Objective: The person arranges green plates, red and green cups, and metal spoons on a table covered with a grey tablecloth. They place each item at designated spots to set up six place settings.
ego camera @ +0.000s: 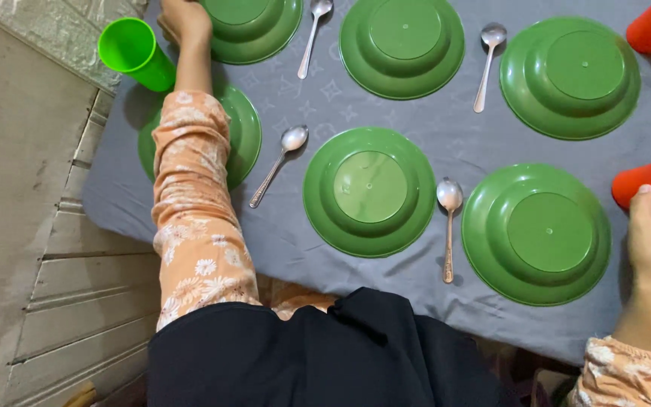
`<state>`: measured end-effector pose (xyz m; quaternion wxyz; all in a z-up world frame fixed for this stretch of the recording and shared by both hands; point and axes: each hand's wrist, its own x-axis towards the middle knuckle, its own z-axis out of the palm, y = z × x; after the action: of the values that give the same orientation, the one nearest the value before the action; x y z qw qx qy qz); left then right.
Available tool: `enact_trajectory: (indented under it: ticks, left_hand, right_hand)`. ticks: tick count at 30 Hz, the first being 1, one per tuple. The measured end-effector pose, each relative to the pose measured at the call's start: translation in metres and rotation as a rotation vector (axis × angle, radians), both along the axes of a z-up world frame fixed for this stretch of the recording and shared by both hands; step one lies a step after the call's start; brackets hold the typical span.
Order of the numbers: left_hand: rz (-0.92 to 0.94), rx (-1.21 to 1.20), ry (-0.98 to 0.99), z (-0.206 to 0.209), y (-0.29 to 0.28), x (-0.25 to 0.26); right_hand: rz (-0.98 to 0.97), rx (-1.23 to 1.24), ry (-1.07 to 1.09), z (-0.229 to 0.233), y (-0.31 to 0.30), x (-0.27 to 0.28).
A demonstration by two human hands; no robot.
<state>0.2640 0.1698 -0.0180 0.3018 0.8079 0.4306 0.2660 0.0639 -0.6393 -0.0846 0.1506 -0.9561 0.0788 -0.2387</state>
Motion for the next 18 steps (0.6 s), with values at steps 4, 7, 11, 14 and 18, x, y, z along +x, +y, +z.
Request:
enact_trajectory:
  ticks: [4,7,11,14,18]
  left_hand:
    - [0.15,-0.007,0.005,-0.085,0.078,0.037]
    - [-0.071,0.252,-0.096,-0.066,0.059,0.008]
    - [-0.34,0.358,0.184,0.015,0.005,-0.071]
    - [-0.262,0.502,0.295,0.053,-0.002,-0.114]
    - [-0.128,0.553,0.42,0.08,0.006,-0.16]
  right_hand:
    - [0.033,-0.083,-0.098,0.006,0.001,0.003]
    - [-0.114,-0.118,-0.013,0.025,0.013,0.001]
    - [-0.018,-0.134,-0.131,0.049,0.033,-0.001]
    - [0.001,-0.139,-0.158,0.051,0.03,-0.004]
    - [0.142,-0.025,-0.183,0.09,0.061,-0.009]
